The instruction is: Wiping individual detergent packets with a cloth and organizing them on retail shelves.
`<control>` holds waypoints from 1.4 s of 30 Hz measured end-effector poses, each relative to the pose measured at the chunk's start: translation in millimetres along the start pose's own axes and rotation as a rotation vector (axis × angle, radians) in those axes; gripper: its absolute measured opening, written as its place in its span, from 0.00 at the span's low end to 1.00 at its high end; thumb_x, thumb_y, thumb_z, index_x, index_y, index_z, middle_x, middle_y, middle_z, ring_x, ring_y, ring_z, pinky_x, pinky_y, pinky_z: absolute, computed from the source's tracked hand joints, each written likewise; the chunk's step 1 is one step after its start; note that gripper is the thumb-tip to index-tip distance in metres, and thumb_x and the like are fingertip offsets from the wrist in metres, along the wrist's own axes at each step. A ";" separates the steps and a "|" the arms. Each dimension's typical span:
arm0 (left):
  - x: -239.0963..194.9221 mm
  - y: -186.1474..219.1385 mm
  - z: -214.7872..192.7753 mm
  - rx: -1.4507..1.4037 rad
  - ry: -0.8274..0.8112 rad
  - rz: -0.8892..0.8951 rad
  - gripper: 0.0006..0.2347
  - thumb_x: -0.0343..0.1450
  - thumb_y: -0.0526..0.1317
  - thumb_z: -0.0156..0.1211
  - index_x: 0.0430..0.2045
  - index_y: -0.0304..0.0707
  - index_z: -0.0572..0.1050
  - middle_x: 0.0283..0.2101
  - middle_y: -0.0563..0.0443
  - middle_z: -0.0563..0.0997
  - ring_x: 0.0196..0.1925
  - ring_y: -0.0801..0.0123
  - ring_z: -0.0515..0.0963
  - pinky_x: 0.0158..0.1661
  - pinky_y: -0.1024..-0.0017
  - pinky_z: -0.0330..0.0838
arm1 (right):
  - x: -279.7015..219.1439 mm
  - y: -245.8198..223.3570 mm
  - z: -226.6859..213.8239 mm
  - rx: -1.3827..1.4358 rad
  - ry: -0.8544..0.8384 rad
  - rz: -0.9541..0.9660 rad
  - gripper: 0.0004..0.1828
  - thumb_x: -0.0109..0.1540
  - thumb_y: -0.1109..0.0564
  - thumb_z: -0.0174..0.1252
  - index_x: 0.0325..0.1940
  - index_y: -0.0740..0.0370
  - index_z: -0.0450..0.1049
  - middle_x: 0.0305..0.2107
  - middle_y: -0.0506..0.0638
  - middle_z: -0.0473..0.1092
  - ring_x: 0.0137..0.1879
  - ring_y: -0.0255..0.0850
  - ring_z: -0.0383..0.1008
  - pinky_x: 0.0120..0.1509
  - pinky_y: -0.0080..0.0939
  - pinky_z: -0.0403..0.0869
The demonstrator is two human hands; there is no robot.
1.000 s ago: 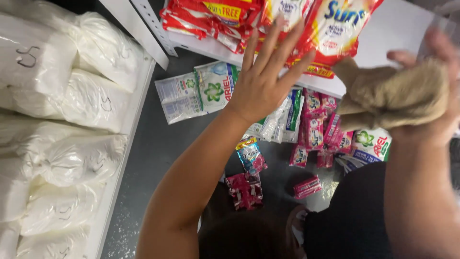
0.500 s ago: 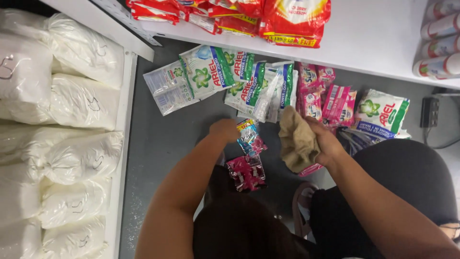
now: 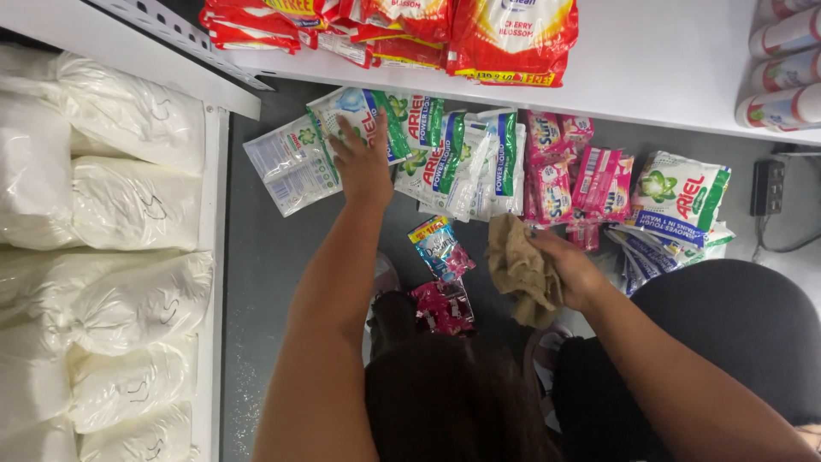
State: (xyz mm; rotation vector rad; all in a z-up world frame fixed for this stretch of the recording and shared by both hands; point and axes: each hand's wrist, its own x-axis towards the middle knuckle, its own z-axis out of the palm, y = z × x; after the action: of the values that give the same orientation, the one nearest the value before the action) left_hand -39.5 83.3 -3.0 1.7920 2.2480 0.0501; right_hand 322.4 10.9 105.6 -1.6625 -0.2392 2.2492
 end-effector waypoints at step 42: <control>-98.3 -145.2 42.0 -1.894 0.303 -1.122 0.32 0.64 0.38 0.78 0.62 0.27 0.68 0.52 0.42 0.77 0.47 0.61 0.74 0.45 0.63 0.67 | 11.5 5.4 29.9 -0.266 0.034 0.021 0.21 0.64 0.54 0.54 0.60 0.63 0.70 0.44 0.57 0.76 0.46 0.48 0.79 0.49 0.47 0.78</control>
State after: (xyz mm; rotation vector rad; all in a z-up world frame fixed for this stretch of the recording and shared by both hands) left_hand -148.5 -51.3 -53.0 -0.4462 1.5531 1.5247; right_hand 290.1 11.8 102.7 -1.8393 -0.5359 2.2827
